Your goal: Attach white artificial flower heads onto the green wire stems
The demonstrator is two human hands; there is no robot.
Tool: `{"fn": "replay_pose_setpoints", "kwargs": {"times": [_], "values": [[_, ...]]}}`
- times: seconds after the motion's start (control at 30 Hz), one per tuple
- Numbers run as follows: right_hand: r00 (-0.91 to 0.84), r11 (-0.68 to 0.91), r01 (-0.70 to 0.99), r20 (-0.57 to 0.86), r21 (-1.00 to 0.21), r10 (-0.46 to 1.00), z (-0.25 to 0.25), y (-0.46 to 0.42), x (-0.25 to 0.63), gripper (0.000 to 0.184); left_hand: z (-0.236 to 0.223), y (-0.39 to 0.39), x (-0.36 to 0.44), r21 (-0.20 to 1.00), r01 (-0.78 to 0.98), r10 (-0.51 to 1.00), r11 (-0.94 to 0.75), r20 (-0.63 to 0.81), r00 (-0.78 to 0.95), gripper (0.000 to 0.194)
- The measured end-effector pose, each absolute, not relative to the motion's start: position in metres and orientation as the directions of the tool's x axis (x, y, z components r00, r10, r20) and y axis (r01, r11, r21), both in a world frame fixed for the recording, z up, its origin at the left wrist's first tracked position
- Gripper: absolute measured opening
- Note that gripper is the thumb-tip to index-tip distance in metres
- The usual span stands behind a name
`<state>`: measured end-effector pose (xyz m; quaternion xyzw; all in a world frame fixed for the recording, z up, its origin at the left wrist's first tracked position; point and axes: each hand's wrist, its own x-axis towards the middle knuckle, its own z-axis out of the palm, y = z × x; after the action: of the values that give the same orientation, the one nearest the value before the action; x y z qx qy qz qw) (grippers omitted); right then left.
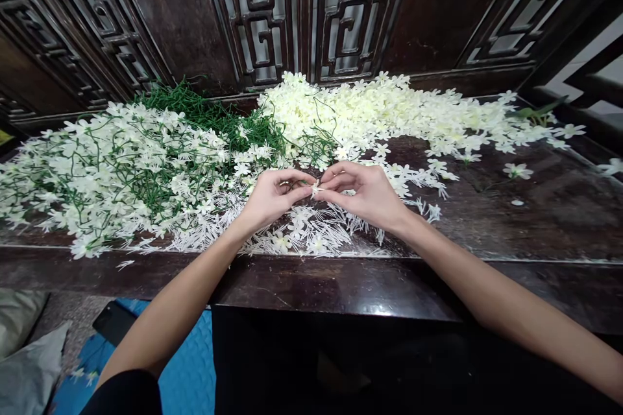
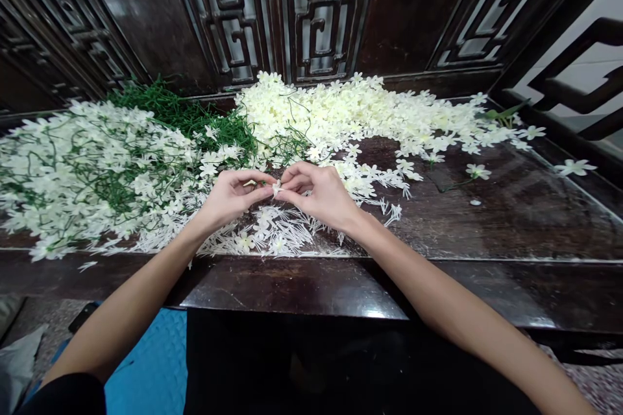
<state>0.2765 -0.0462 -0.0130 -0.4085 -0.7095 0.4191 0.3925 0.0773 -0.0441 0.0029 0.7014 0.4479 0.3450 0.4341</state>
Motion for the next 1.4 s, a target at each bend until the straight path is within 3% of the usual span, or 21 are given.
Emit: {"fn": "replay_pose_setpoints", "kwargs": {"times": [0.13,0.3,0.47,0.63,1.4], "values": [[-0.382,0.241,0.268,0.127,-0.933,0.915,-0.0113,-0.0453,0.2758,0.054,0.0038,-0.0443,0.0784,0.937,0.295,0.942,-0.190,0.089,0.325,0.019],[-0.436,0.199,0.153,0.114,-0.968,0.893,-0.0118,-0.0462,0.2739,0.025,0.0039,-0.0455,0.0799,0.948,0.266,0.950,-0.176,0.092,0.298,0.017],[-0.415,0.208,0.181,0.117,-0.961,0.902,-0.0124,-0.0454,0.2752,0.018,0.0040,-0.0464,0.0795,0.945,0.294,0.948,-0.141,0.043,0.315,0.028],[-0.339,0.251,0.216,0.169,-0.944,0.925,-0.0098,-0.0449,0.2772,0.010,-0.0016,-0.0425,0.0763,0.877,0.431,0.937,-0.214,0.059,0.344,0.025],[-0.311,0.431,0.268,0.346,-0.862,0.885,-0.0118,-0.0498,0.2742,0.011,-0.0021,-0.0470,0.0806,0.932,0.322,0.932,-0.169,0.045,0.359,0.014]]}}
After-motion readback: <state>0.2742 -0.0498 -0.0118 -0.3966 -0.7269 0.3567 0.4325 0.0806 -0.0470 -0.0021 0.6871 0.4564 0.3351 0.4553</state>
